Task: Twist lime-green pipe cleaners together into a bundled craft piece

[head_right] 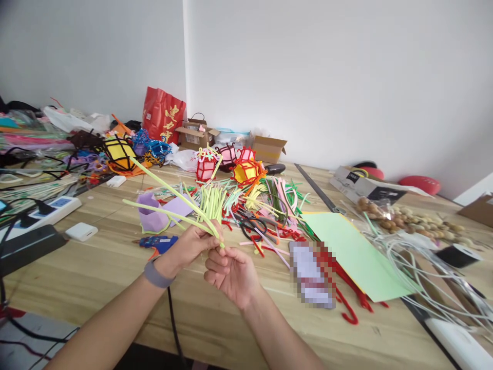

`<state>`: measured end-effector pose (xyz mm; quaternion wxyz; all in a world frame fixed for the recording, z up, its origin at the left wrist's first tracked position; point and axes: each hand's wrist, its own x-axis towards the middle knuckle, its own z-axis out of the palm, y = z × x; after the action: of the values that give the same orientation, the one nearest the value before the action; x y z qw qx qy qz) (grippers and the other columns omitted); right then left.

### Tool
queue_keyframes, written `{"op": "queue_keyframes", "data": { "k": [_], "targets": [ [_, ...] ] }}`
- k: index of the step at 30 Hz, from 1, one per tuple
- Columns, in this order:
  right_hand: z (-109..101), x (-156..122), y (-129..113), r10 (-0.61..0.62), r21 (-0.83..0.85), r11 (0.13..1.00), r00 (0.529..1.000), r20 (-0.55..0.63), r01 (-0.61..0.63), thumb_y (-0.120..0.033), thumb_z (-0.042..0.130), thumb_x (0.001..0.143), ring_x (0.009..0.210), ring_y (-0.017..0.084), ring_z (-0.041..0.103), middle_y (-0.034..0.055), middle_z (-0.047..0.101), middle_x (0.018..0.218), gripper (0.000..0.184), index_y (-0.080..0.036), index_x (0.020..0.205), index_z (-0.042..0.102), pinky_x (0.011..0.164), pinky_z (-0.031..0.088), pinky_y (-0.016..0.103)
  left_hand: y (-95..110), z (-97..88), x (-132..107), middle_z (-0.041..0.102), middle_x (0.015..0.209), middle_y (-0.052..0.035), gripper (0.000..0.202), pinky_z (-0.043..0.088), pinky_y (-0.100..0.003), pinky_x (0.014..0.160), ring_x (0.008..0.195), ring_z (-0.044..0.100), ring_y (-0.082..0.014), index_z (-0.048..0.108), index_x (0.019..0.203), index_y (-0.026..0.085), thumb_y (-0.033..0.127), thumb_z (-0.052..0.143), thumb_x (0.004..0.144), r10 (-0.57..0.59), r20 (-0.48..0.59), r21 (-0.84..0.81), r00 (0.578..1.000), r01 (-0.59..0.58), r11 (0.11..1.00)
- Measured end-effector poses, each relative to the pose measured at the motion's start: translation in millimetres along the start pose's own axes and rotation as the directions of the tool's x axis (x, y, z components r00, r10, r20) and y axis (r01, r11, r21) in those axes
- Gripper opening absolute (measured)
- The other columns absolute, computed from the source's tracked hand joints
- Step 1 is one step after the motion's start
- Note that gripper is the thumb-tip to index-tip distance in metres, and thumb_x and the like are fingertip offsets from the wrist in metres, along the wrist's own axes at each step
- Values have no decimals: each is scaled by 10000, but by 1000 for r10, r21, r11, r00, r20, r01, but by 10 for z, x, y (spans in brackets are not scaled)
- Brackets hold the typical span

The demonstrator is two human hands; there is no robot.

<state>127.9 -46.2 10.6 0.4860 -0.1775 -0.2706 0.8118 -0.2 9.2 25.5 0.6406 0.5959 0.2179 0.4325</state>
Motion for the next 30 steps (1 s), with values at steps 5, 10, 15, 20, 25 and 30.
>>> {"op": "queue_keyframes", "data": {
  "k": [5, 10, 15, 20, 25, 30],
  "targets": [
    [19, -12, 24, 34, -223, 974, 999, -32, -40, -324, 605, 697, 440, 64, 216, -79, 296, 531, 254, -206, 585, 410, 482, 312, 223, 34, -29, 1, 564, 623, 3, 339, 402, -260, 624, 618, 514, -127, 591, 609, 155, 442, 771, 595, 19, -7, 19, 1000, -19, 1000],
    [-166, 52, 20, -671, -979, 140, 742, 15, 146, -389, 594, 794, 619, 154, 492, 23, 569, 708, 193, -197, 818, 585, 620, 393, 300, -77, -95, 76, 538, 591, 22, 252, 349, -245, 583, 583, 465, -104, 605, 613, 148, 363, 734, 642, -27, -139, 28, 990, 31, 999],
    [-259, 20, -59, -585, -629, -768, 530, 614, -119, -260, 536, 902, 739, 192, 562, 61, 657, 795, 112, -178, 906, 612, 698, 348, 322, -204, -54, 92, 477, 530, 42, 267, 290, -246, 530, 526, 400, -91, 571, 590, 148, 360, 729, 623, -131, -239, 40, 962, 144, 989],
    [-199, -3, -95, -656, -800, -599, 580, 483, -13, -236, 525, 892, 675, 171, 537, 24, 634, 691, 168, -193, 759, 618, 671, 325, 311, -239, -35, 82, 479, 539, 34, 288, 288, -247, 540, 537, 401, -92, 574, 591, 143, 382, 723, 647, -133, -209, 45, 969, 145, 988],
    [-143, 61, -56, -550, -793, 568, 818, -167, 219, -386, 627, 762, 563, 126, 451, -18, 521, 592, 231, -194, 642, 579, 586, 360, 268, -177, -41, 75, 555, 588, 5, 279, 337, -250, 585, 581, 462, -106, 612, 608, 136, 373, 760, 617, -116, -148, -59, 982, 108, 992],
    [-116, 98, -13, -114, -267, 962, 970, -214, 54, -414, 712, 663, 489, 81, 335, -76, 349, 538, 280, -193, 642, 542, 566, 377, 249, -101, -27, 61, 586, 594, -10, 271, 368, -259, 602, 592, 505, -121, 624, 607, 130, 360, 769, 608, -139, -71, -144, 988, 128, 981]
  ]
}}
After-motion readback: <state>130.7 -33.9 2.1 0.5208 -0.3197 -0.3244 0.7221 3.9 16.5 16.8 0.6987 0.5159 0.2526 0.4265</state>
